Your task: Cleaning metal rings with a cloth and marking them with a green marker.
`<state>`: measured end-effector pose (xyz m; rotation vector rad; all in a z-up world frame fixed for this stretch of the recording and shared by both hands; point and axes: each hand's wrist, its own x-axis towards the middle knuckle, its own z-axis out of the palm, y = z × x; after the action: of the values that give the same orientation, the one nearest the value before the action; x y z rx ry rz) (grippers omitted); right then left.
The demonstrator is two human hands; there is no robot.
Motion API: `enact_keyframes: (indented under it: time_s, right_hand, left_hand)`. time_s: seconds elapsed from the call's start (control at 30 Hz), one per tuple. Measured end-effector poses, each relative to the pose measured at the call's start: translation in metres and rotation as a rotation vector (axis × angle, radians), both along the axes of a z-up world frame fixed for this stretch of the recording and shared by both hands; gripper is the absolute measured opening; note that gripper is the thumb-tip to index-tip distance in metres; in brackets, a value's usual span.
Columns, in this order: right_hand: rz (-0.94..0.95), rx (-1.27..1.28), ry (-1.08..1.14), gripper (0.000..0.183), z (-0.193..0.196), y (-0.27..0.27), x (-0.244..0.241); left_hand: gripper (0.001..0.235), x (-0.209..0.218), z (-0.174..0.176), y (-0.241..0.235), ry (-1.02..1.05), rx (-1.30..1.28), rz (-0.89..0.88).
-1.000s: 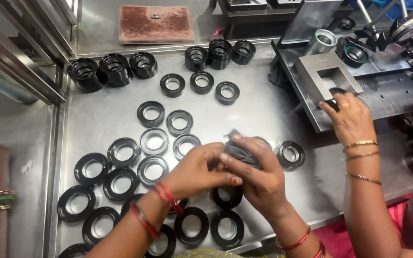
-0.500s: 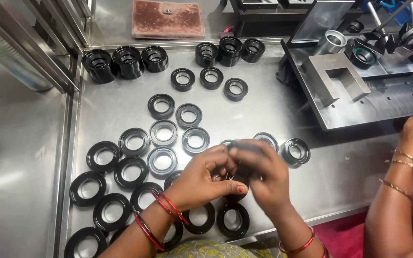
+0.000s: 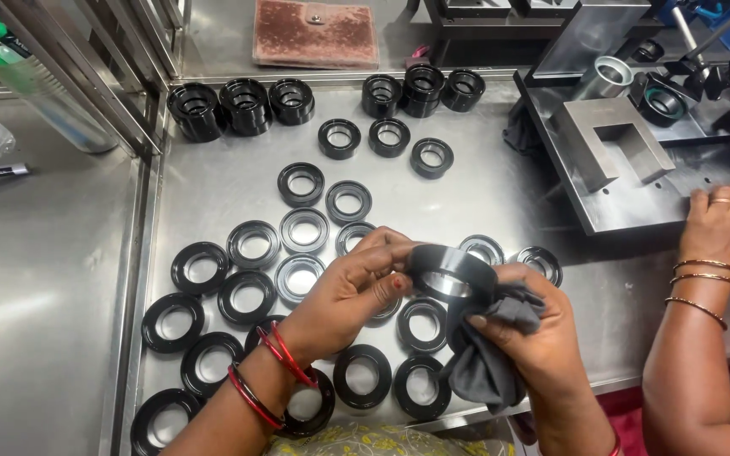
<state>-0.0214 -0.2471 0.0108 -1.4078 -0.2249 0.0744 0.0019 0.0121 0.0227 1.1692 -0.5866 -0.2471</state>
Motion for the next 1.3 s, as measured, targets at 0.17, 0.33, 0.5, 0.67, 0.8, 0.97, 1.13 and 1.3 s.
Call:
enact_keyframes:
  time_s: [0.17, 0.33, 0.5, 0.67, 0.8, 0.97, 1.13, 1.3]
  right_hand:
    - [-0.032, -0.124, -0.247, 0.032, -0.003, 0.017, -0.001]
    - [-0.126, -0.402, -0.399, 0.035, 0.000, 0.039, -0.007]
    - [-0.166, -0.302, -0.314, 0.032, -0.031, 0.035, -0.005]
    - [-0.183, -0.242, -0.240, 0.034, -0.036, 0.039, -0.008]
    - [-0.196, -0.268, -0.240, 0.033, -0.033, 0.047, -0.010]
    - [-0.109, -0.339, -0.357, 0.035, -0.033, 0.044, -0.005]
    - [-0.144, -0.427, -0.201, 0.048, -0.018, 0.031, 0.004]
    - [-0.166, -0.697, -0.123, 0.050, -0.030, 0.009, 0.004]
  left_hand:
    - [0.068, -0.009, -0.004, -0.006, 0.082, 0.063, 0.080]
    - [0.101, -0.018, -0.025, -0.021, 0.233, 0.032, 0.073]
    - [0.110, -0.018, -0.018, -0.023, 0.120, 0.077, 0.150]
    - [0.112, -0.021, -0.010, -0.023, 0.026, 0.219, 0.238]
    - [0.112, -0.020, -0.019, -0.025, 0.005, 0.262, 0.270]
    - [0.106, -0.016, -0.029, -0.021, 0.285, 0.175, 0.211]
    - [0.090, 0.059, -0.078, 0.023, 0.256, 0.219, 0.533]
    - [0.090, 0.130, -0.096, 0.096, 0.093, 0.554, 0.972]
